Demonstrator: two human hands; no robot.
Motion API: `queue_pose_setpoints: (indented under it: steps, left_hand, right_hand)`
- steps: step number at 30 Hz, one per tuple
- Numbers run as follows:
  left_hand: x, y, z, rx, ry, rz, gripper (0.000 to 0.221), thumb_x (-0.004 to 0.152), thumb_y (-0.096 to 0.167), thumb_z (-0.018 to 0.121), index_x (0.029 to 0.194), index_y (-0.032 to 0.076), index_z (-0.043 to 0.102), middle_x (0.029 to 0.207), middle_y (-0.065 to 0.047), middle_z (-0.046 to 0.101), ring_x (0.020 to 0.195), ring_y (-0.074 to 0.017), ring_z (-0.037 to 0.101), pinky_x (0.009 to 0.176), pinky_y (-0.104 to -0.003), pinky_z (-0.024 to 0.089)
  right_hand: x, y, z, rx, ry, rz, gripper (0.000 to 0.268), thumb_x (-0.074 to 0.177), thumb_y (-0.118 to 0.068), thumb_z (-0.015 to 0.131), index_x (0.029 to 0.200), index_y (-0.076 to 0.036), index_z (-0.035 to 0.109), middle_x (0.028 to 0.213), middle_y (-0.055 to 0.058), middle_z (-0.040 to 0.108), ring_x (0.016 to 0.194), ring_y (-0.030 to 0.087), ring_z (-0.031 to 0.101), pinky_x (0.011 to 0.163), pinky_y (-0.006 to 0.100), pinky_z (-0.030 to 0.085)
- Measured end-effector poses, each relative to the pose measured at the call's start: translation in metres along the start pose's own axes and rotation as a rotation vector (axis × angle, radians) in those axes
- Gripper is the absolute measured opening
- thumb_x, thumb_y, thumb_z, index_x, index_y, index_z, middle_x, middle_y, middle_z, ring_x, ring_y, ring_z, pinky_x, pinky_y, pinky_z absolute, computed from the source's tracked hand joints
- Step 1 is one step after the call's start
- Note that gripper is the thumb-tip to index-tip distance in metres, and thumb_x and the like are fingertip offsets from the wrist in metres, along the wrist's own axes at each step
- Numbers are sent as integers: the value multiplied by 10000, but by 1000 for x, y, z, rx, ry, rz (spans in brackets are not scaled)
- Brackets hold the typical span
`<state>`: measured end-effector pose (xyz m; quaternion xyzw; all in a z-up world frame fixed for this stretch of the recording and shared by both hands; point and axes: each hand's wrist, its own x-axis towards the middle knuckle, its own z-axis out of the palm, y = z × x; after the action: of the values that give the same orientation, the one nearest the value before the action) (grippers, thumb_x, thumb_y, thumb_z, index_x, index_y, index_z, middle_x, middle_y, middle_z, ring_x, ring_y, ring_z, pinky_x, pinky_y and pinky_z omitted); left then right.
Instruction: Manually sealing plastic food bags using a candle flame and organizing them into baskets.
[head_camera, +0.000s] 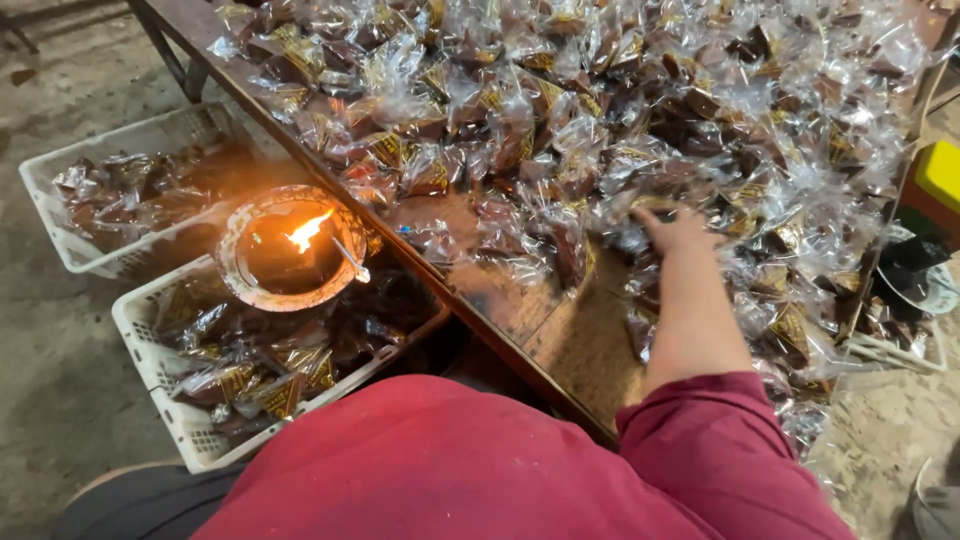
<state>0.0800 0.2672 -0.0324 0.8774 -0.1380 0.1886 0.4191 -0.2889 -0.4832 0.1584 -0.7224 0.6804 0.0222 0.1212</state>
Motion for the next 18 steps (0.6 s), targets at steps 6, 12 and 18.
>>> queue_pose_setpoints:
  steps: [6, 12, 18]
  left_hand:
    - [-78, -68, 26, 282, -35, 8, 501, 1071, 287, 695, 1441, -51, 704, 1380, -286, 683, 1210, -451, 636, 979, -528, 465]
    - [-73, -37, 45, 877, -913, -747, 676, 882, 827, 371, 1465, 507, 493, 1709, 119, 250, 1600, -242, 150, 1262, -480, 92]
    - [-48, 47, 19, 765, -1011, -866, 585, 967, 711, 316, 1497, 495, 437, 1724, 168, 150, 1624, -256, 48, 1220, -639, 96]
  right_hand:
    - [-57, -51, 5, -9, -182, 8, 1062, 847, -874, 395, 1544, -73, 357, 1666, 119, 224, 1558, 414, 33, 1145, 660, 321]
    - [-93, -74, 61, -9, -138, -325, 914, 899, -780, 444, 1476, -73, 500, 1541, 237, 429, 1504, 523, 170, 1208, 607, 257]
    - [-111, -96, 72, 70, -84, -443, 835, 932, -687, 498, 1582, -186, 345, 1543, 318, 335, 1470, 556, 203, 1166, 650, 281]
